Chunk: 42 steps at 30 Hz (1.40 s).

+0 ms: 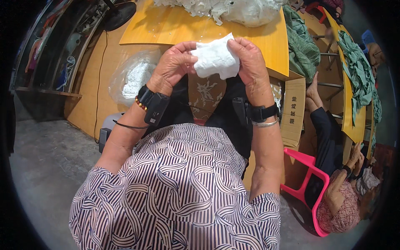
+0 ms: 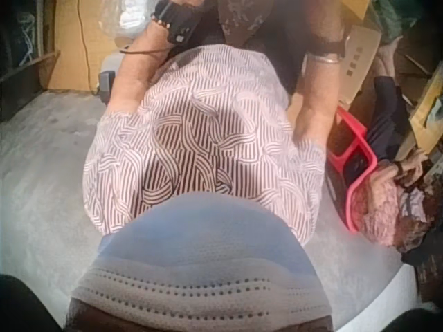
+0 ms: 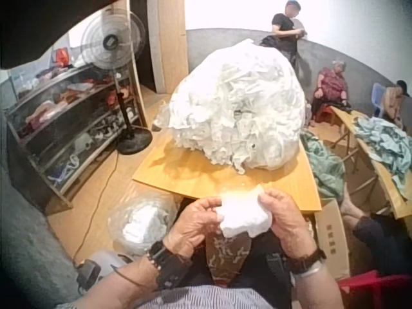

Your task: Sorting and separating small white lace or textile pieces from a bundle.

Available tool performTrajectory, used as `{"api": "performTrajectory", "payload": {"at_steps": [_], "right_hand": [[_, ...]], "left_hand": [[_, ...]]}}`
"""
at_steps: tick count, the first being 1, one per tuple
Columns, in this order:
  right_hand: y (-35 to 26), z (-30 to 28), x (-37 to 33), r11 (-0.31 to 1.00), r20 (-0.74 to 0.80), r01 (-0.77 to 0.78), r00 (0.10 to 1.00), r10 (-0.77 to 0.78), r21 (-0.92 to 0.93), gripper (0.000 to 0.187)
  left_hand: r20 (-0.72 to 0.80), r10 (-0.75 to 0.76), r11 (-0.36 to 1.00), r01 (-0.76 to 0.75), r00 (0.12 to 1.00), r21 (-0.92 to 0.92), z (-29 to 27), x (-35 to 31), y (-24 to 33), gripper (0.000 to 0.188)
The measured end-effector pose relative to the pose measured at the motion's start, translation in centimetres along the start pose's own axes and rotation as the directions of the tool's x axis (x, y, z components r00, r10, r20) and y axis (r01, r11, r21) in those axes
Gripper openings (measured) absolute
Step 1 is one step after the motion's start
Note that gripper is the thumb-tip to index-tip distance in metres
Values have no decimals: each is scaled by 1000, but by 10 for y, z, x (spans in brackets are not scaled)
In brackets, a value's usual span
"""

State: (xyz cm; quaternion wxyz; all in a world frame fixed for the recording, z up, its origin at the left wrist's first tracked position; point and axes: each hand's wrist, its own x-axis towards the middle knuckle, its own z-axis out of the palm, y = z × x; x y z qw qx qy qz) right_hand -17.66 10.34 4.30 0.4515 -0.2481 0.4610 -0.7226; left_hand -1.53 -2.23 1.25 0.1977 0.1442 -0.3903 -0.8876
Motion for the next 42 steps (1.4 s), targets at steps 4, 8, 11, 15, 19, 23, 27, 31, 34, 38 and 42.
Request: {"api": "performTrajectory", "payload": {"at_steps": [4, 8, 11, 15, 19, 23, 27, 31, 34, 38, 42], "right_hand": [[-5, -1, 10, 999, 83, 4, 997, -1, -37, 13], [-5, -1, 22, 962, 54, 85, 996, -73, -261, 11], [-2, 19, 14, 802, 180, 260, 965, -192, -539, 11], [24, 47, -13, 79, 509, 543, 821, -259, -836, 10], [49, 53, -28, -332, 690, 606, 659, -300, -723, 15], [50, 41, -46, -98, 556, 579, 702, -445, -809, 15], [48, 10, -48, 523, 76, 225, 954, -292, -822, 20], [54, 4, -38, 950, -34, -127, 992, 122, -286, 47], [56, 8, -28, 974, 111, -211, 969, 219, -79, 52], [58, 24, -16, 975, 75, -117, 992, 104, 190, 52], [54, 20, -6, 972, 27, 34, 999, -42, 230, 27]], "left_hand": [[-175, 52, 997, -40, 983, 71, -14, -1, 8, 21], [91, -154, 986, 158, 984, -44, -12, -17, 7, 31], [159, -216, 935, 251, 963, -250, 5, -23, -14, 44], [171, -96, 833, 173, 981, -525, 1, -16, -27, 43], [-10, -109, 856, 89, 994, -509, -5, -5, -32, 32], [-11, -84, 875, 68, 996, -480, -19, -10, -28, 37], [-6, -38, 927, 33, 999, -374, -19, -22, -15, 43], [12, 7, 944, -2, 1000, -330, -11, -28, -12, 45], [59, 17, 963, 0, 998, -271, -3, -28, -14, 49], [94, 39, 989, -24, 995, -148, 3, -30, -14, 53], [113, 11, 999, -5, 994, -52, 5, -38, -14, 54]]}}
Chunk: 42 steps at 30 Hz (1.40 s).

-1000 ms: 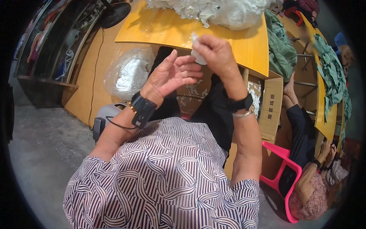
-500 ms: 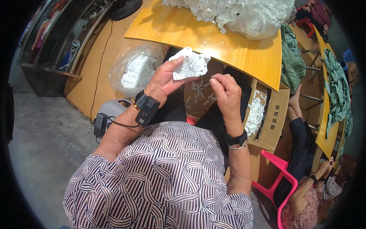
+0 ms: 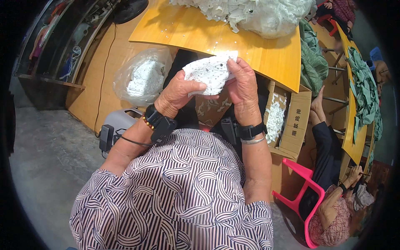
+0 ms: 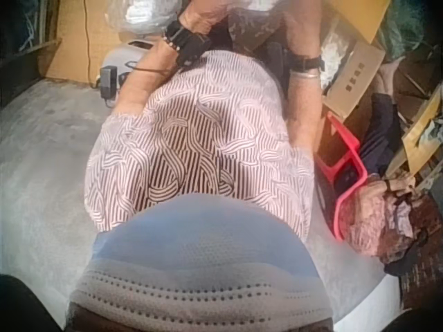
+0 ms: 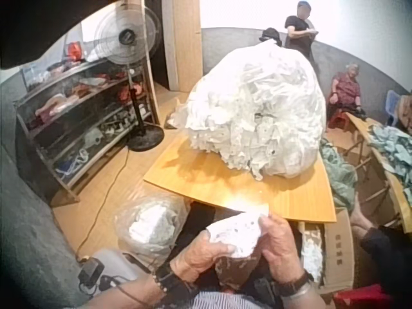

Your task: Sorting and separating small white lace or textile pieces from a bundle.

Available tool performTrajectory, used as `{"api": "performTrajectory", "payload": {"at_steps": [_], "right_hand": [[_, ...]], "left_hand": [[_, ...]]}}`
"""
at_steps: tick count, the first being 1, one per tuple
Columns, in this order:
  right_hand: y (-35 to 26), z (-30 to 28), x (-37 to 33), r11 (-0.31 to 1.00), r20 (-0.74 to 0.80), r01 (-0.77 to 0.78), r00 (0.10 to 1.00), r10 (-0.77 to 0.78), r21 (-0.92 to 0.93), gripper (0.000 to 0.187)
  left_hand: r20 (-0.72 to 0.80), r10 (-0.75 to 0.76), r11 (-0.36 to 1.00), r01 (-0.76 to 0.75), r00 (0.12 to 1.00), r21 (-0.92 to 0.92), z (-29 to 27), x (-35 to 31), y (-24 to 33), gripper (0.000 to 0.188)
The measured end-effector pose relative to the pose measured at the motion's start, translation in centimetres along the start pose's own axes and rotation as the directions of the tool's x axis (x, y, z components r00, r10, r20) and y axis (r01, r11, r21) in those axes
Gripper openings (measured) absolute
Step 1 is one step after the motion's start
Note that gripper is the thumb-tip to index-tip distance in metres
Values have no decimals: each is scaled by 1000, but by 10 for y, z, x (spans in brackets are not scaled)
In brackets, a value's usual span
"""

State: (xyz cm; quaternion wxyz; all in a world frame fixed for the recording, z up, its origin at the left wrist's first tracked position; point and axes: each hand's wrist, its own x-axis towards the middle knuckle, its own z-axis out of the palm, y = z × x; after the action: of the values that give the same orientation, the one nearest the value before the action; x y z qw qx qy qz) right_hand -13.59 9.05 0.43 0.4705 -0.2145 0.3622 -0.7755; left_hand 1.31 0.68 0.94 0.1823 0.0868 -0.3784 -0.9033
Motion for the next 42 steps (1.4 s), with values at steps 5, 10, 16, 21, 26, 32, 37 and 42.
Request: {"api": "performTrajectory", "payload": {"at_steps": [5, 10, 16, 21, 26, 32, 37, 42], "right_hand": [[-1, 1, -3, 1000, 6, -24, 1000, 24, 10, 16], [5, 0, -1, 993, 6, 2, 1000, -1, -119, 15], [6, 10, 8, 961, 50, -67, 995, 84, -269, 16], [18, 35, 25, 892, 84, -123, 981, 176, -435, 18], [0, 31, 47, 793, -29, -106, 993, 111, -600, 18], [-20, 6, 102, 765, -66, 45, 991, -113, -643, 17], [-27, 18, 146, 756, -204, 73, 942, -267, -651, 23], [-27, 40, 174, 676, -268, 37, 901, -341, -736, 23]], "left_hand": [[-60, 25, 994, -19, 998, 111, -9, -9, -3, 53], [-46, 77, 959, -62, 996, 276, -7, -21, 7, 55], [-73, 225, 918, -186, 972, 350, -29, -25, 4, 58], [-295, 178, 964, -227, 939, -140, -83, -39, 7, 55], [-521, 204, 948, -299, 829, -105, -165, -59, 24, 48], [-912, -5, 962, -246, 409, -116, -299, -80, 4, 46], [-883, -28, 977, 199, 468, 75, -347, -124, -45, 43], [-885, -318, 901, -182, 339, -394, -324, -115, -35, 40]]}}
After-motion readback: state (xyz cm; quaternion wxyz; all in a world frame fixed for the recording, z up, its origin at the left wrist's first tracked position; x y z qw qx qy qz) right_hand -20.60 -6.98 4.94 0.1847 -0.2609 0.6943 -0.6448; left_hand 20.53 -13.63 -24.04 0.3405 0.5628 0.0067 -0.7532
